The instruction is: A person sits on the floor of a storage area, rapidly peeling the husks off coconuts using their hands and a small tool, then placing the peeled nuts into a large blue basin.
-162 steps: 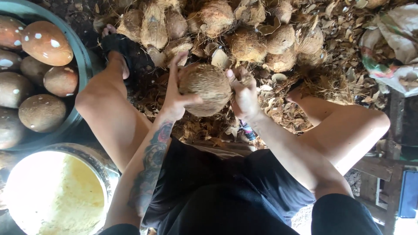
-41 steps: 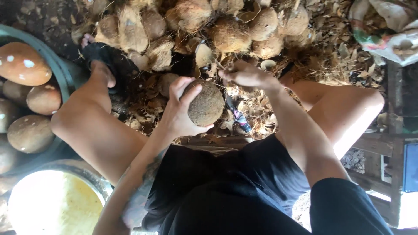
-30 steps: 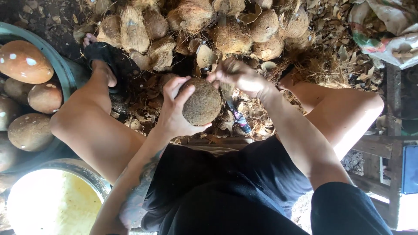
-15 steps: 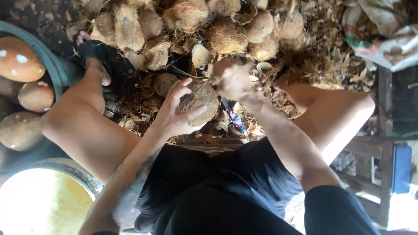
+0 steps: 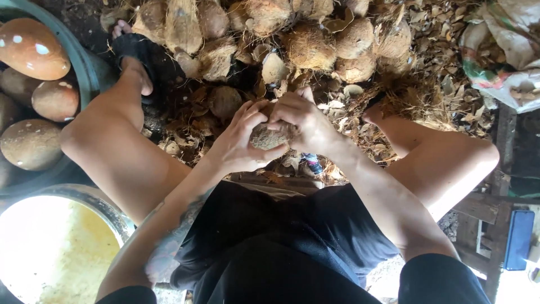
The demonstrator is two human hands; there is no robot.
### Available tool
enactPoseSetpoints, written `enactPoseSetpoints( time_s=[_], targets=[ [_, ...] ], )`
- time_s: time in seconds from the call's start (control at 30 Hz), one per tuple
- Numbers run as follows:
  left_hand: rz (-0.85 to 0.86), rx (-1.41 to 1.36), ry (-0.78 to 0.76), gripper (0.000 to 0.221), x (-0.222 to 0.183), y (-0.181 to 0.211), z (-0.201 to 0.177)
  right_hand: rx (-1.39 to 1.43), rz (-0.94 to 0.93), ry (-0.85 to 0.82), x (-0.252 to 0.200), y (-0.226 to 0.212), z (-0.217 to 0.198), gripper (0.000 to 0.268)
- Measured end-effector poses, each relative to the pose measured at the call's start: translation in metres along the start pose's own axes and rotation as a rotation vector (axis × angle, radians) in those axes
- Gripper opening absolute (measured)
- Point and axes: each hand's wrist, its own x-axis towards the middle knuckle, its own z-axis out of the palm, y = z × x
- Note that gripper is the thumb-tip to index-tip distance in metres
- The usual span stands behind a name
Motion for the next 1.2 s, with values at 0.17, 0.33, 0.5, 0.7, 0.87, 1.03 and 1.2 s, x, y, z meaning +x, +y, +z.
enactPoseSetpoints(
  time_s=[0.17,0.33,0.5,0.7,0.87,1.03,1.2],
  targets=[
    [-0.077,0.097,-0.044,0.082,-0.006,0.026,0.002,-0.349,-0.025,-0.047,-0.002,0.016,-0.006,0.039],
    [-0.748,-0.224,-0.524,0.084,0.050,0.042,-0.061,-0.635,0.428,-0.310,-0.042,0.060,-0.038,0.009],
    [-0.527,-0.128,-0.409,0.077,0.033,0.030,-0.046,0.137,0.377,-0.019,0.019,-0.022,-0.054,0.014],
    [-0.202,0.017,-0.257,0.083,0.014,0.018,-0.028,0.190,0.255,0.041,0.013,-0.008,-0.024,0.017],
    [-0.020,0.097,-0.154,0.093,0.019,0.024,-0.031,-0.288,0.346,-0.148,-0.005,0.021,-0.048,0.025],
    [-0.451,-0.191,-0.036,0.107,0.009,0.013,-0.034,-0.589,0.865,-0.193,-0.061,0.108,-0.105,0.023],
    [-0.663,-0.099,0.088,0.096,0.068,0.030,-0.072,-0.962,0.859,-0.061,-0.098,0.105,-0.187,0.041]
  ],
)
